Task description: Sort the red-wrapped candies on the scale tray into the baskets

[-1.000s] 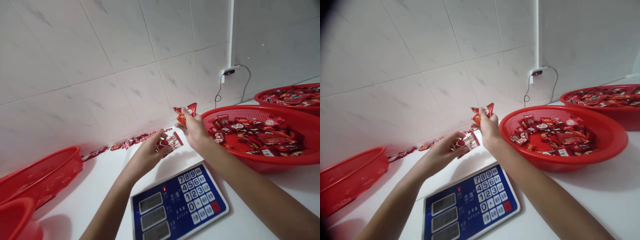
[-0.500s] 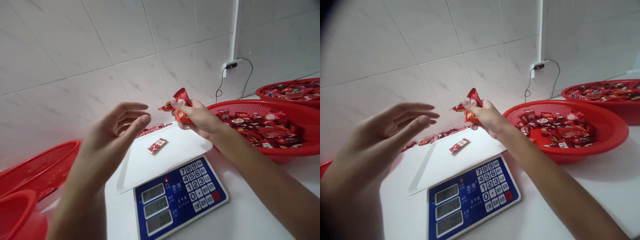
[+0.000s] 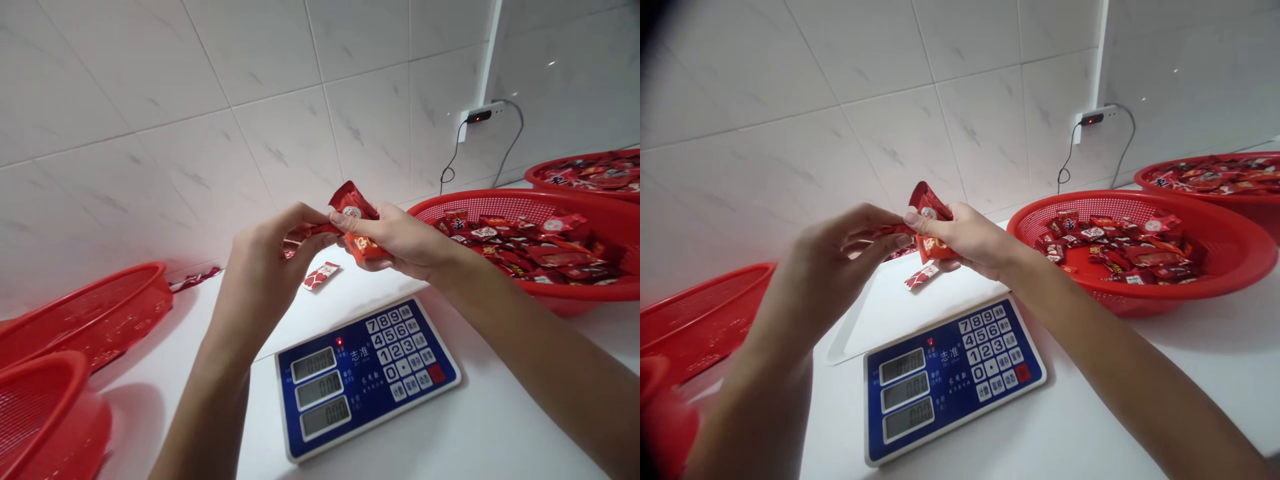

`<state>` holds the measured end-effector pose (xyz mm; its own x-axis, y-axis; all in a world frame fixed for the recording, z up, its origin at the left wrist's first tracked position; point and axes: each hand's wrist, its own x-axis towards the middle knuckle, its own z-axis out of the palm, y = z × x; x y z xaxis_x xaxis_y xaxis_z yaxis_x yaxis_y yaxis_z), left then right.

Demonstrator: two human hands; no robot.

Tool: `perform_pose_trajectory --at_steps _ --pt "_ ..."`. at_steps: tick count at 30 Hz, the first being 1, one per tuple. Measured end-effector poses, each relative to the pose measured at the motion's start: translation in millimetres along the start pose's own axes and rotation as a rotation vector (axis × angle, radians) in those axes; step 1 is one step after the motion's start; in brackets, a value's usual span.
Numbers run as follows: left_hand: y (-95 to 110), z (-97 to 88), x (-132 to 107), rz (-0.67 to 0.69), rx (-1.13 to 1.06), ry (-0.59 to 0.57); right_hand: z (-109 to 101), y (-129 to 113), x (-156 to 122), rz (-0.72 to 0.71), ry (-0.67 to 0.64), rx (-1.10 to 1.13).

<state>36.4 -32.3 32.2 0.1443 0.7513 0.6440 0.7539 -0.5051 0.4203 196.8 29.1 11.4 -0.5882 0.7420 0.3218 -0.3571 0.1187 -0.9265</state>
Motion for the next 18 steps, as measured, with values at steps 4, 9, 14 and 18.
perform_pose_trajectory --at_steps 4,9,14,18 --pt "1 5.3 0 0.007 0.05 0.045 -1 0 -1 0.022 -0.005 -0.025" --pt "-10 8.6 4 -0.045 0.114 0.053 -7 -4 1 0.013 0.172 -0.065" --pt "-31 12.2 6 -0.151 0.171 -0.221 -16 -3 7 -0.011 0.4 -0.063" --pt "-35 8.8 7 -0.144 0.176 -0.171 -17 -1 9 -0.007 0.411 -0.066"
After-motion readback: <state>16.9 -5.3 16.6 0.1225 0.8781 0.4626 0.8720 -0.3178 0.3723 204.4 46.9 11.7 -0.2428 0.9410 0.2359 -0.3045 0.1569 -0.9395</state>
